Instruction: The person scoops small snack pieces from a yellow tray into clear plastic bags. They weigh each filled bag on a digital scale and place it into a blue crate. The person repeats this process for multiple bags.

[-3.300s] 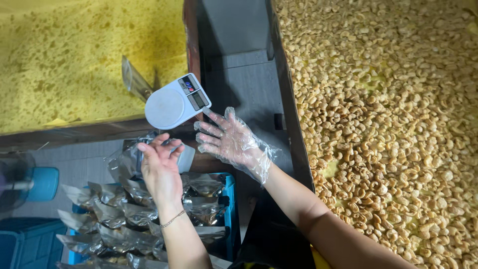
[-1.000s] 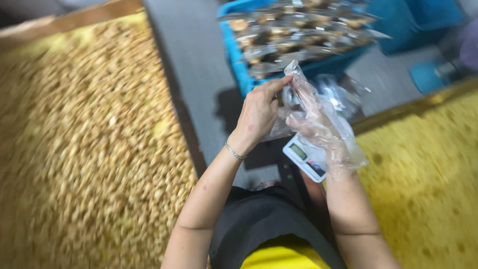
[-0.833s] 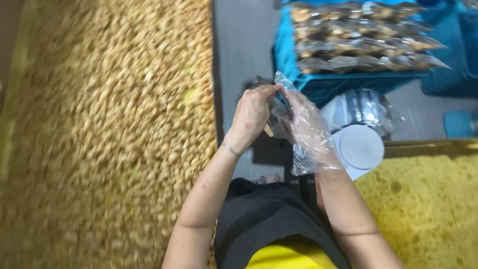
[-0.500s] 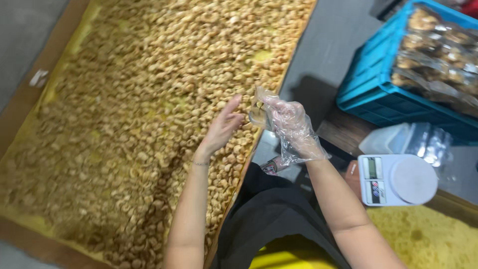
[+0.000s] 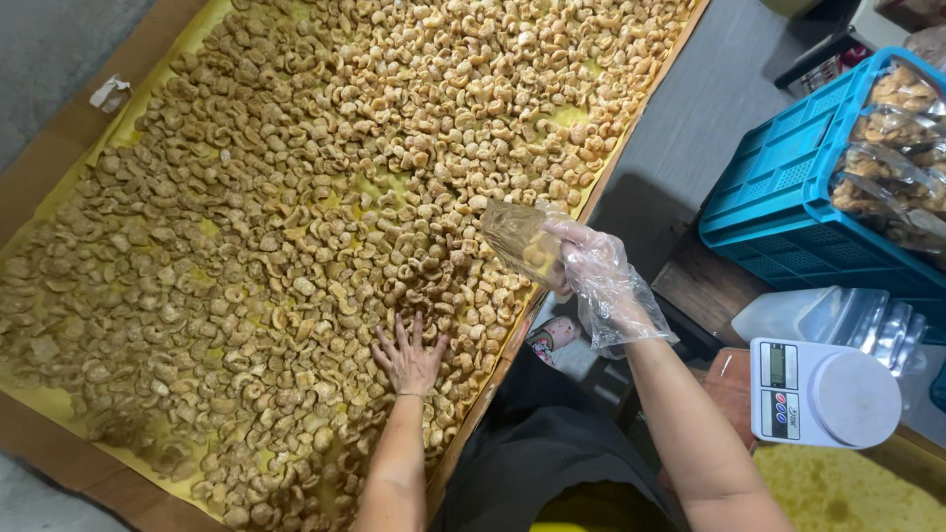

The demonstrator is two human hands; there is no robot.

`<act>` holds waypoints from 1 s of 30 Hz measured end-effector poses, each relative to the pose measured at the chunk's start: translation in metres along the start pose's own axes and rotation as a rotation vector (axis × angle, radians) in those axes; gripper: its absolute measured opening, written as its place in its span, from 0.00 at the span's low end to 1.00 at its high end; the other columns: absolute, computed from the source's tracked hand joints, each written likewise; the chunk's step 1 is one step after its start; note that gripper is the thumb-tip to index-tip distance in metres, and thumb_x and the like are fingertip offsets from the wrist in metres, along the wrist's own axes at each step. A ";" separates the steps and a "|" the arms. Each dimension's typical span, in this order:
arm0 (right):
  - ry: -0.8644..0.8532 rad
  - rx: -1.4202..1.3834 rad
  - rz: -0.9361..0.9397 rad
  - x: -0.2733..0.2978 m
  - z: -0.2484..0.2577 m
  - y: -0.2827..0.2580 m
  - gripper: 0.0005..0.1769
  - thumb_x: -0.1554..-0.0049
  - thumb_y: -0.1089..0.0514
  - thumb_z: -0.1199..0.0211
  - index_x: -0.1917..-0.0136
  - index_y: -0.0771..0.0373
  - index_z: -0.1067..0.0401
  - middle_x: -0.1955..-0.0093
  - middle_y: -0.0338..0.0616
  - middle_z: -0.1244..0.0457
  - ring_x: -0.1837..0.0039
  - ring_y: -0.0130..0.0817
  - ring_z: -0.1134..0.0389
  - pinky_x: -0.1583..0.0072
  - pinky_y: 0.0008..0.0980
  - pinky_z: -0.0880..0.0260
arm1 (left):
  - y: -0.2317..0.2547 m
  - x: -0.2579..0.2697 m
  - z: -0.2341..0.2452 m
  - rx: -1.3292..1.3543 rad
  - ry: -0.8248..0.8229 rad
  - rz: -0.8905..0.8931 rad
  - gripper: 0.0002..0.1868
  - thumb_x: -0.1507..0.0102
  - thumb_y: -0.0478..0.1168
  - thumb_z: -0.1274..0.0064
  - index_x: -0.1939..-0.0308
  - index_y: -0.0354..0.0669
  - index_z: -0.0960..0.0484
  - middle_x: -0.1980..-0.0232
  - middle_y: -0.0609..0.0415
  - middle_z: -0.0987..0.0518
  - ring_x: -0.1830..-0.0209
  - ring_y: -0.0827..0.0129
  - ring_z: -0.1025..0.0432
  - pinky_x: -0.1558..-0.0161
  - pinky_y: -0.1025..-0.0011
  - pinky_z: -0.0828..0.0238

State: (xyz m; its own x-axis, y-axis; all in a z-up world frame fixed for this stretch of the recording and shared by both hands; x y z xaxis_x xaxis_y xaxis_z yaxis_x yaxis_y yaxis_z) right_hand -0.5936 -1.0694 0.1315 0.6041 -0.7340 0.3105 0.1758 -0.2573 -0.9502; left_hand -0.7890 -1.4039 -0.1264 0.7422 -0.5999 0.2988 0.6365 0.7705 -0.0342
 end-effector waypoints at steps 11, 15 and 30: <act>0.073 0.118 -0.044 0.014 -0.012 -0.018 0.21 0.41 0.66 0.50 0.41 0.63 0.22 0.69 0.40 0.36 0.70 0.24 0.35 0.67 0.25 0.31 | 0.005 -0.007 0.005 0.049 -0.169 0.006 0.49 0.39 0.81 0.70 0.20 0.76 0.68 0.15 0.51 0.69 0.19 0.36 0.81 0.28 0.35 0.88; 0.045 0.115 -0.021 0.017 -0.019 -0.024 0.20 0.40 0.66 0.50 0.40 0.63 0.22 0.69 0.41 0.35 0.71 0.26 0.35 0.67 0.26 0.32 | -0.034 0.025 0.067 0.323 0.306 0.028 0.55 0.43 0.82 0.65 0.21 0.71 0.68 0.17 0.43 0.73 0.21 0.39 0.83 0.32 0.31 0.91; -0.148 0.092 0.011 0.015 -0.079 -0.008 0.18 0.38 0.64 0.48 0.38 0.60 0.23 0.67 0.42 0.35 0.70 0.26 0.35 0.67 0.26 0.32 | -0.197 0.139 -0.010 0.173 0.107 0.757 0.46 0.39 0.79 0.78 0.20 0.75 0.62 0.15 0.59 0.68 0.20 0.32 0.72 0.31 0.31 0.95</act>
State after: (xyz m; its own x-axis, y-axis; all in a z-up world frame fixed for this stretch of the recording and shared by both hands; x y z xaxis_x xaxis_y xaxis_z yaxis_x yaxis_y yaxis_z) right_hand -0.6474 -1.1278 0.1457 0.7127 -0.6343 0.2995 0.2352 -0.1861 -0.9539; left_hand -0.8088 -1.6415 -0.0879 0.9829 0.0918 0.1599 -0.0864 0.9954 -0.0407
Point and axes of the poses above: each hand's wrist, its own x-axis away from the middle knuckle, its own z-axis out of the back of the hand, y = z × x, the point moved 10 cm from there along -x, towards the middle knuckle
